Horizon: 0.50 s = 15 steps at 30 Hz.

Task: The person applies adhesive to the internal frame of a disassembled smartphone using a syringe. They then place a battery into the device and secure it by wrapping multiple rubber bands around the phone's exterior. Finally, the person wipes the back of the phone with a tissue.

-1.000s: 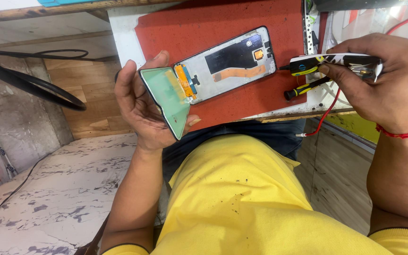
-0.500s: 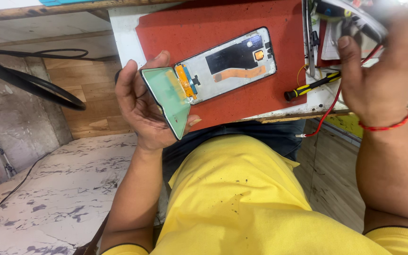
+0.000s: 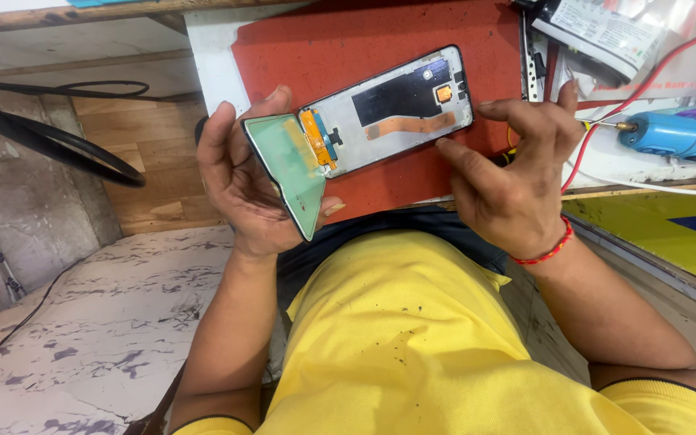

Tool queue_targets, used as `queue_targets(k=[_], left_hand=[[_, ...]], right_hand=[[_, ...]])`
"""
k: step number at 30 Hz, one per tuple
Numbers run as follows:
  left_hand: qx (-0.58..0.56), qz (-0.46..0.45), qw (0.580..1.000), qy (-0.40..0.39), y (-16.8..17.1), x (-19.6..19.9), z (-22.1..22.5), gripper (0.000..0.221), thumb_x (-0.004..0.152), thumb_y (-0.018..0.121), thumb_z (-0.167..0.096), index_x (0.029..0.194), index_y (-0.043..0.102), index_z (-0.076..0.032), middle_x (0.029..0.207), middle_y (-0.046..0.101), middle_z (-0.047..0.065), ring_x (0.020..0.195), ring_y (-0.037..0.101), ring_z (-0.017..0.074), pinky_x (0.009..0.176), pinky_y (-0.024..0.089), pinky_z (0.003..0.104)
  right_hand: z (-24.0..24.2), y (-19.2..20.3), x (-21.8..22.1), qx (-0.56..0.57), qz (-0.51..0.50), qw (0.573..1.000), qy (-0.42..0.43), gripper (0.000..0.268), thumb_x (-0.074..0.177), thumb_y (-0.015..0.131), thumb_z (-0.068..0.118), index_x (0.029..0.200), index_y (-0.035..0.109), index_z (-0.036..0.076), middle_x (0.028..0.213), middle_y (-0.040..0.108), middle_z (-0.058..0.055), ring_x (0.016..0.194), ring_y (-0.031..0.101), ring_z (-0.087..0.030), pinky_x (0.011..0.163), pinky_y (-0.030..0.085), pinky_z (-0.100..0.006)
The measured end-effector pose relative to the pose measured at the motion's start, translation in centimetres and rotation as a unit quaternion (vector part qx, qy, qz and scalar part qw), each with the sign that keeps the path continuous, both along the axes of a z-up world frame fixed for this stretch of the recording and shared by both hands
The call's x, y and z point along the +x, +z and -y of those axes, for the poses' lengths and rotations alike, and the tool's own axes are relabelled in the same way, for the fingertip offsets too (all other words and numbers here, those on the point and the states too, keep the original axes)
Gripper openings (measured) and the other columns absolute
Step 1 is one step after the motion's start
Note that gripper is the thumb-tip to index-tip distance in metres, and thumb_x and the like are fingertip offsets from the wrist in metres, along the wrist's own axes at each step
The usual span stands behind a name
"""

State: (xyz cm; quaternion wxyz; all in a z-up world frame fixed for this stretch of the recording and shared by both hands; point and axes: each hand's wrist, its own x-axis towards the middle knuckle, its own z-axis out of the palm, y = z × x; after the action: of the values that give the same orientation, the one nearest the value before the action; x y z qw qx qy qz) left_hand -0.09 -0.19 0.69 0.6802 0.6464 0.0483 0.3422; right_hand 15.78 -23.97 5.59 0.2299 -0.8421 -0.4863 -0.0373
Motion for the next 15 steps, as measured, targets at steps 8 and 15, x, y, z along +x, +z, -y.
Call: queue_targets(k=[8, 15], left_hand=[[-0.012, 0.012, 0.999, -0.042, 0.8, 0.3, -0.4, 0.105, 0.082, 0.097, -0.013, 0.162, 0.028, -0.017, 0.155, 0.053, 0.014, 0.148, 0.048, 0.0220, 0.130, 0.038, 0.038], [0.144, -0.013, 0.988, -0.057, 2.5, 2.4, -0.7, 0.091, 0.084, 0.091, -0.021, 0.158, 0.038, -0.021, 0.151, 0.055, 0.007, 0.148, 0.051, 0.0234, 0.134, 0.031, 0.047]], right_hand=[[2.5, 2.5, 5.0, -0.054, 0.035, 0.995, -0.079, 0.046, 0.093, 0.079, 0.009, 0.136, 0.063, 0.006, 0.144, 0.050, -0.015, 0.132, 0.044, -0.037, 0.113, 0.038, -0.052], [1.0, 5.1, 7.9, -0.105, 0.029, 0.991, -0.078, 0.053, 0.079, 0.087, 0.008, 0.127, 0.068, -0.002, 0.102, 0.068, -0.018, 0.094, 0.063, -0.038, 0.079, 0.052, -0.049]])
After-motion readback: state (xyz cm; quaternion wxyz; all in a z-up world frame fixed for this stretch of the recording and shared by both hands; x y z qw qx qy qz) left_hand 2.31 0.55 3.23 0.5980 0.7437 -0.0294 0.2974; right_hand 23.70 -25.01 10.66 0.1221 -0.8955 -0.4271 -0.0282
